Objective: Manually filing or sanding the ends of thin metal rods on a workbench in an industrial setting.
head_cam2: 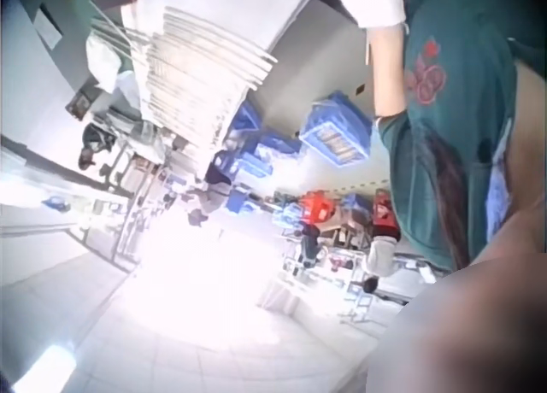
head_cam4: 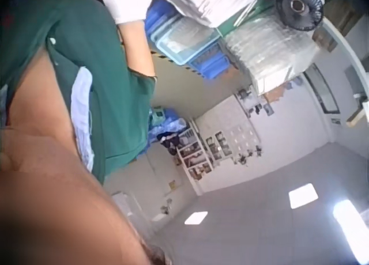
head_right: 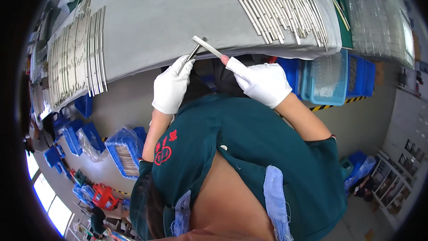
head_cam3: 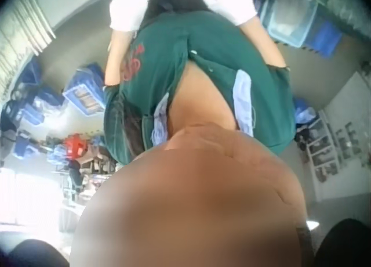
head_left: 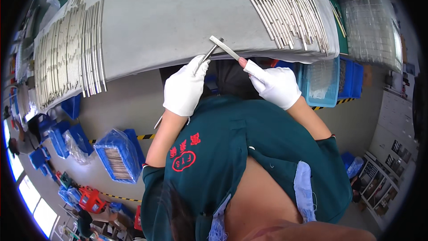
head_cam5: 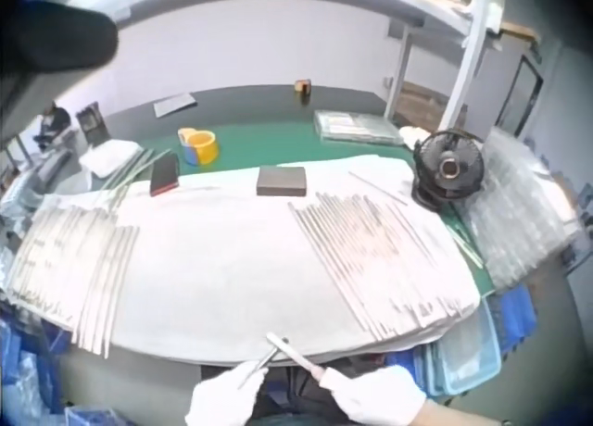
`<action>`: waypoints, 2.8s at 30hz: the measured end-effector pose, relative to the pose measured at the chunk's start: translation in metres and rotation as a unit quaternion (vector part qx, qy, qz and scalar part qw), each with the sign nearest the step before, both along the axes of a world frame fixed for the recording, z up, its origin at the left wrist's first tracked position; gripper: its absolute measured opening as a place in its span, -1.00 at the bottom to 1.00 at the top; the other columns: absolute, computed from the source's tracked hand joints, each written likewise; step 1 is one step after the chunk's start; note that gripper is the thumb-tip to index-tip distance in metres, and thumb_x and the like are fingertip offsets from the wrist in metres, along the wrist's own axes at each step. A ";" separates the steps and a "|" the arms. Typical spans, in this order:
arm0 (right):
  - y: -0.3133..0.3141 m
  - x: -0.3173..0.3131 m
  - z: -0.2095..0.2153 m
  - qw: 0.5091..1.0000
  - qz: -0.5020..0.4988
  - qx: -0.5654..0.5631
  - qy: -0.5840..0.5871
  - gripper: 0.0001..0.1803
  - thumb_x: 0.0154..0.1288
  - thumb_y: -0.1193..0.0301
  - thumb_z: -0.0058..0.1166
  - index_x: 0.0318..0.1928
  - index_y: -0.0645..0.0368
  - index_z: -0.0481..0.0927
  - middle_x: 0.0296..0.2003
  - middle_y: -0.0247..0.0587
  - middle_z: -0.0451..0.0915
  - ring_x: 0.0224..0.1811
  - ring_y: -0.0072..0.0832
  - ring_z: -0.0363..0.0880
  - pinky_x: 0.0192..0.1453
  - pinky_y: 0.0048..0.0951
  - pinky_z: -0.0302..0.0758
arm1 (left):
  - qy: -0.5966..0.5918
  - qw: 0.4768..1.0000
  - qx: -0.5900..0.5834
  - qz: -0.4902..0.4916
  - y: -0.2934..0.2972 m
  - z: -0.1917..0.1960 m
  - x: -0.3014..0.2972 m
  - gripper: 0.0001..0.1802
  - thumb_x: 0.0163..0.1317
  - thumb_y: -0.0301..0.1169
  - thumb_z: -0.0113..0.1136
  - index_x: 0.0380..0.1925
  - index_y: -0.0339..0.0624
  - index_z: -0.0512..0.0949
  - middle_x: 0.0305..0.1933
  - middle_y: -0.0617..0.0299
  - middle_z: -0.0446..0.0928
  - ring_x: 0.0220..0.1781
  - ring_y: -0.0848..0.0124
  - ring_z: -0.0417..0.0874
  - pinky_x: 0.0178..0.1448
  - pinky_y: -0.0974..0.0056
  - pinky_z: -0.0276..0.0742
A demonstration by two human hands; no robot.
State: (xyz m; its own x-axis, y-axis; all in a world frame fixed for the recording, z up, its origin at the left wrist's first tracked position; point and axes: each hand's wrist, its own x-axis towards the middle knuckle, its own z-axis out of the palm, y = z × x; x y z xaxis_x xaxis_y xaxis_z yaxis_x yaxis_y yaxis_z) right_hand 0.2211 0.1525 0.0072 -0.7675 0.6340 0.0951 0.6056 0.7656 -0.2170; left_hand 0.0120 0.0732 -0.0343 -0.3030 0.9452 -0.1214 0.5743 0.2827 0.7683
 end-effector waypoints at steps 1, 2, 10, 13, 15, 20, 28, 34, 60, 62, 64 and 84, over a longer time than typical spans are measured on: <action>0.000 0.000 0.003 1.000 0.004 0.007 -0.020 -0.48 0.13 0.42 0.06 0.16 -0.24 0.46 -0.83 -0.35 0.32 -0.84 -0.43 0.32 -0.72 -0.41 0.26 | 0.040 0.999 0.034 -0.004 0.000 0.000 0.000 -0.75 0.27 -0.21 0.04 -0.14 -0.02 0.56 -0.45 0.15 0.57 -0.46 0.22 0.59 -0.38 0.24 0.49; 0.001 -0.001 0.007 0.999 0.009 0.013 -0.040 -0.48 0.13 0.42 0.05 0.15 -0.25 0.46 -0.84 -0.37 0.33 -0.84 -0.44 0.31 -0.72 -0.41 0.24 | 0.080 0.994 0.068 -0.007 0.000 0.000 0.001 -0.75 0.27 -0.20 0.03 -0.16 -0.01 0.56 -0.45 0.15 0.57 -0.44 0.20 0.59 -0.37 0.22 0.50; 0.002 -0.001 0.002 0.995 0.021 0.031 -0.092 -0.48 0.18 0.41 0.00 0.18 -0.25 0.43 -0.85 -0.39 0.28 -0.86 -0.47 0.28 -0.73 -0.42 0.24 | 0.101 0.991 0.076 -0.035 0.000 0.000 -0.002 -0.76 0.28 -0.23 0.02 -0.14 -0.03 0.55 -0.47 0.16 0.57 -0.45 0.21 0.59 -0.39 0.21 0.49; 0.006 -0.010 0.002 0.996 0.006 0.026 -0.086 -0.49 0.18 0.40 0.01 0.18 -0.25 0.43 -0.86 -0.38 0.27 -0.85 -0.45 0.30 -0.71 -0.40 0.27 | 0.112 0.990 0.072 -0.042 0.002 0.000 -0.002 -0.76 0.28 -0.23 0.01 -0.15 -0.04 0.55 -0.47 0.15 0.56 -0.45 0.20 0.59 -0.39 0.21 0.48; 0.012 -0.022 -0.004 0.997 -0.004 0.056 -0.050 -0.49 0.18 0.40 0.01 0.18 -0.24 0.44 -0.86 -0.38 0.27 -0.84 -0.43 0.32 -0.71 -0.40 0.27 | 0.116 0.990 0.070 -0.044 0.001 0.003 0.000 -0.76 0.28 -0.23 0.01 -0.15 -0.04 0.56 -0.46 0.15 0.56 -0.45 0.19 0.59 -0.38 0.21 0.48; 0.001 -0.006 -0.002 0.998 -0.001 0.041 -0.038 -0.48 0.15 0.42 0.04 0.17 -0.24 0.45 -0.86 -0.40 0.23 -0.85 -0.45 0.28 -0.69 -0.41 0.26 | 0.116 0.990 0.078 -0.027 -0.001 0.000 0.001 -0.74 0.29 -0.22 0.01 -0.15 -0.05 0.56 -0.44 0.13 0.58 -0.43 0.19 0.60 -0.37 0.21 0.50; 0.005 -0.018 0.000 0.997 -0.021 0.038 -0.063 -0.49 0.19 0.39 -0.03 0.18 -0.27 0.41 -0.84 -0.38 0.30 -0.84 -0.45 0.32 -0.71 -0.43 0.27 | 0.096 0.993 0.068 -0.018 0.000 0.001 0.001 -0.74 0.28 -0.22 0.01 -0.15 -0.04 0.57 -0.42 0.12 0.59 -0.41 0.17 0.61 -0.34 0.19 0.51; 0.009 -0.017 -0.002 0.998 -0.032 0.036 -0.037 -0.49 0.17 0.42 0.05 0.17 -0.22 0.45 -0.83 -0.32 0.31 -0.83 -0.43 0.34 -0.71 -0.40 0.30 | 0.098 0.994 0.045 -0.028 0.001 0.004 0.002 -0.74 0.29 -0.22 0.00 -0.15 -0.04 0.57 -0.41 0.12 0.59 -0.41 0.17 0.60 -0.33 0.19 0.51; 0.002 -0.025 -0.012 0.996 -0.017 0.069 -0.049 -0.44 0.16 0.44 -0.02 0.21 -0.24 0.40 -0.81 -0.42 0.31 -0.82 -0.50 0.33 -0.71 -0.46 0.26 | 0.032 0.986 0.102 -0.128 -0.003 -0.022 -0.012 -0.72 0.24 -0.40 0.06 -0.06 -0.16 0.54 -0.04 0.12 0.57 -0.20 0.25 0.64 -0.12 0.33 0.57; -0.007 -0.007 -0.018 0.996 0.003 0.062 -0.066 -0.43 0.15 0.43 -0.01 0.21 -0.23 0.39 -0.82 -0.42 0.29 -0.84 -0.50 0.32 -0.71 -0.46 0.26 | -0.014 0.992 0.060 -0.110 -0.001 -0.017 -0.011 -0.72 0.24 -0.39 0.06 -0.06 -0.16 0.54 -0.04 0.12 0.57 -0.19 0.25 0.64 -0.11 0.33 0.56; -0.005 -0.003 -0.021 0.996 0.006 0.067 -0.061 -0.41 0.14 0.44 -0.04 0.23 -0.24 0.36 -0.85 -0.42 0.29 -0.86 -0.50 0.30 -0.73 -0.45 0.25 | -0.083 0.993 0.001 -0.080 0.000 -0.014 -0.007 -0.72 0.25 -0.37 0.05 -0.06 -0.15 0.54 -0.03 0.12 0.57 -0.15 0.23 0.63 -0.09 0.33 0.56; -0.007 -0.018 -0.014 0.987 -0.121 -0.105 0.002 -0.51 0.32 0.34 -0.10 0.27 -0.19 0.32 -0.81 -0.29 0.37 -0.78 -0.36 0.42 -0.64 -0.41 0.37 | -0.402 0.899 -0.161 0.067 0.010 0.010 0.009 -0.69 0.27 -0.33 0.09 -0.02 -0.19 0.54 -0.61 0.34 0.43 -0.63 0.61 0.36 -0.48 0.47 0.31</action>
